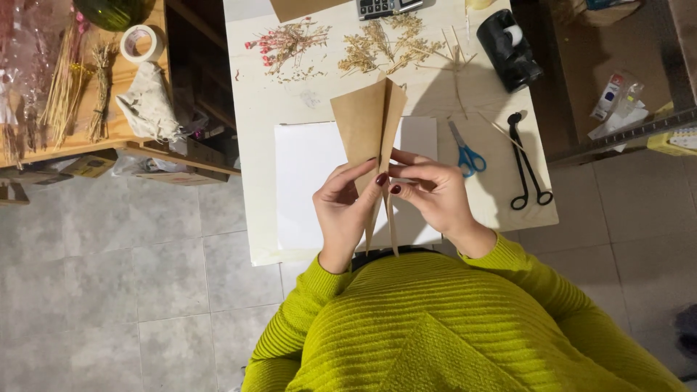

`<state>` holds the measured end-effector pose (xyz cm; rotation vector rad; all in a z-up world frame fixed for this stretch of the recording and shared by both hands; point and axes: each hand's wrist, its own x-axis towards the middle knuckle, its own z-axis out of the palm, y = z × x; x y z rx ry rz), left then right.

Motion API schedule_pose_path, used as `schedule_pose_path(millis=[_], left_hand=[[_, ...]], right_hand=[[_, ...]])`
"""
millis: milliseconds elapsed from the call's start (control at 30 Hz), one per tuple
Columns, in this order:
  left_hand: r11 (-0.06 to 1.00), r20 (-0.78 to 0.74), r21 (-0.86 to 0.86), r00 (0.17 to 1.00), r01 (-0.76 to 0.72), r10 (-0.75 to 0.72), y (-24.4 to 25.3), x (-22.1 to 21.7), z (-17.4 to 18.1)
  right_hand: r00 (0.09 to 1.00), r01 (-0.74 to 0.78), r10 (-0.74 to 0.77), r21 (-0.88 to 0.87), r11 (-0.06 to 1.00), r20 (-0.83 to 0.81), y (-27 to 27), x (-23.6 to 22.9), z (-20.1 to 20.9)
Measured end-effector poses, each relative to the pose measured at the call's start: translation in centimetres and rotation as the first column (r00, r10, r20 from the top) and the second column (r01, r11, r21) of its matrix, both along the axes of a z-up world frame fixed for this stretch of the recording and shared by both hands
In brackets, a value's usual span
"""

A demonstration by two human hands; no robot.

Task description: Decorating a piece of brown paper with dried flowers using tape and scissors.

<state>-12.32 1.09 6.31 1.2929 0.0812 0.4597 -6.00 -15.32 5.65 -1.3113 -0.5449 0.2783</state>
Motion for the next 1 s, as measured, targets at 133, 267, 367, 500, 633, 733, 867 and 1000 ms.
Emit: schedule_pose_path(millis=[133,267,367,500,633,733,867,1000], left_hand=[[0.997,-0.023,-0.064,0.999,0.039,-0.041,0.2,0.2,0.5],[0.996,-0.008,-0.079,0.999,0.039,-0.040,0.2,0.3,0.0],[0.999,-0.007,-0.046,1.000,0.019,-0.019,0.4,0.3,-1.0],[0.992,-0.073,-0.097,0.995,-0.076,0.069,0.5,0.3,-2.2],[0.972,-0.117,-0.030,0.966,-0.235,0.230,2.1,0.5,-1.0],[0.965,-0.034,0.033,0.964,-0.262,0.263,3.2,0.4,0.0],[0.963,-0.033,0.118,0.969,-0.241,0.246,1.3,0.6,0.9],[0.973,0.048,0.186,0.991,-0.133,0.127,0.0,0.6,2.8]], right_hand=[[1.000,0.011,-0.011,-0.036,0.999,0.013,0.2,0.1,-0.1],[1.000,0.009,-0.009,-0.009,1.000,-0.006,0.3,0.2,-0.6],[1.000,0.023,-0.023,0.029,0.999,-0.001,0.1,0.2,-1.9],[0.994,0.107,-0.108,0.048,0.993,0.018,-0.2,0.3,-3.9],[0.909,0.372,-0.375,0.055,0.927,0.179,-2.4,2.7,-5.7],[0.822,0.481,-0.491,0.112,0.870,0.288,-3.0,3.2,-3.0],[0.819,0.462,-0.429,0.006,0.887,0.381,-1.0,1.0,-0.1],[0.750,0.386,-0.226,-0.134,0.913,0.621,1.5,-0.7,3.3]])
